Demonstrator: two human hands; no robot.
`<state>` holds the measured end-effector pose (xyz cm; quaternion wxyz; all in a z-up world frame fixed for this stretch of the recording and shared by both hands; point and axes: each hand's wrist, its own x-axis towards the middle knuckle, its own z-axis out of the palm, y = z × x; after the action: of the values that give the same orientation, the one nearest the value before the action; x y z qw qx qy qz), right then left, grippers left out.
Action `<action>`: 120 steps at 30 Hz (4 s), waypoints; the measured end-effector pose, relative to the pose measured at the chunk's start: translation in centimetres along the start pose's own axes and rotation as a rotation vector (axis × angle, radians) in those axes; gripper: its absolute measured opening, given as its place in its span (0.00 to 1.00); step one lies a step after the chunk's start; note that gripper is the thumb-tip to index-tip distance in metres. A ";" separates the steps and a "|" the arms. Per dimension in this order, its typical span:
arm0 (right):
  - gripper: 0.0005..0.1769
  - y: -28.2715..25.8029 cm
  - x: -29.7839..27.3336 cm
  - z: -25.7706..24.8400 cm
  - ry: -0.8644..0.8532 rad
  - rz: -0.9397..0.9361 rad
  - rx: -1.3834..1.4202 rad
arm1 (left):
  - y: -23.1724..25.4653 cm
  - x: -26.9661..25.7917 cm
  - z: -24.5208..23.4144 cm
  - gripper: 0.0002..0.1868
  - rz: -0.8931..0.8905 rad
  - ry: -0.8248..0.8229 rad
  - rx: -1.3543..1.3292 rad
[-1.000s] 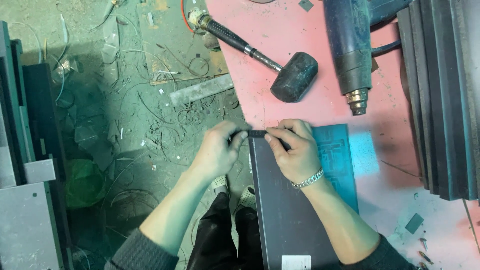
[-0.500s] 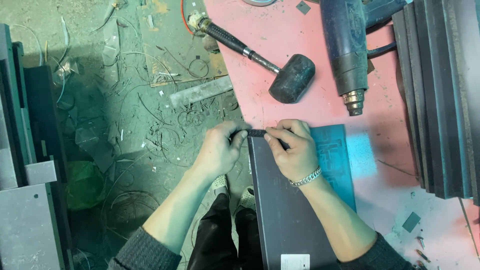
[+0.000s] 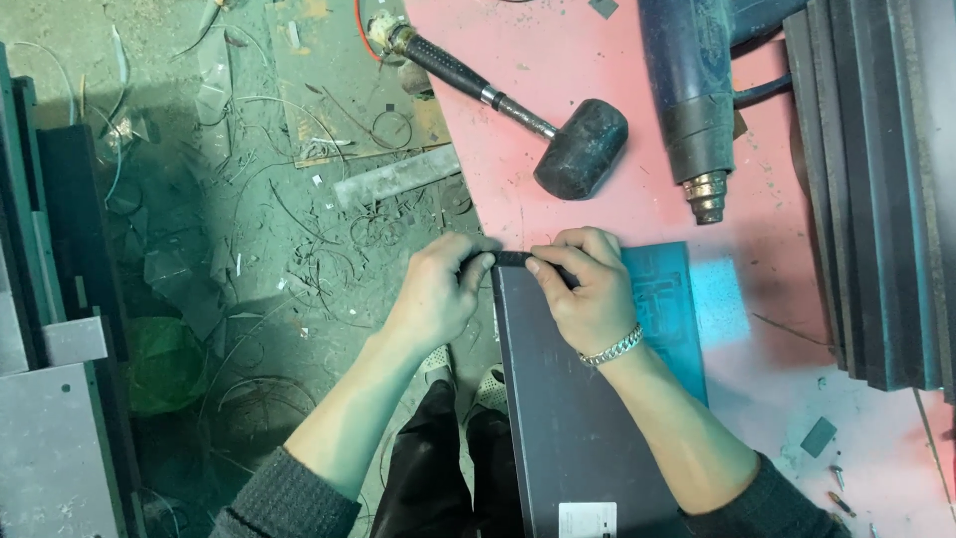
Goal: Applying adhesive edge banding to the sides of wooden panels using a heat gun and a mallet for pressure.
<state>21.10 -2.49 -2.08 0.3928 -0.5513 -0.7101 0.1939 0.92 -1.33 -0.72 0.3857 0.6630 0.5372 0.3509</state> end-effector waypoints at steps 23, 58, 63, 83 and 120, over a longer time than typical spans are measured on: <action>0.02 0.1 0.5 -0.1 -0.007 -0.039 -0.032 | 0.3 0.0 0.1 0.04 0.026 0.010 -0.021; 0.02 0.5 1.0 -0.4 -0.094 -0.171 0.100 | -2.2 -3.4 2.3 0.03 -0.090 0.136 -0.032; 0.02 0.0 0.3 -0.9 -0.119 -0.184 0.102 | 0.4 -4.4 2.1 0.05 -0.108 0.166 0.001; 0.05 0.2 -6.3 -3.6 -0.338 -0.250 -0.016 | 1.0 -12.8 5.0 0.05 0.026 0.193 -0.090; 0.11 -0.6 -2.2 -1.4 -0.125 -0.117 -0.093 | -2.7 -2.3 0.4 0.15 -0.323 -0.190 -0.038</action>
<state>22.03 -4.93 -1.53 0.3322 -0.5134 -0.7725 0.1713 -0.35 -3.27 -3.45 0.4985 0.5907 0.5911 0.2305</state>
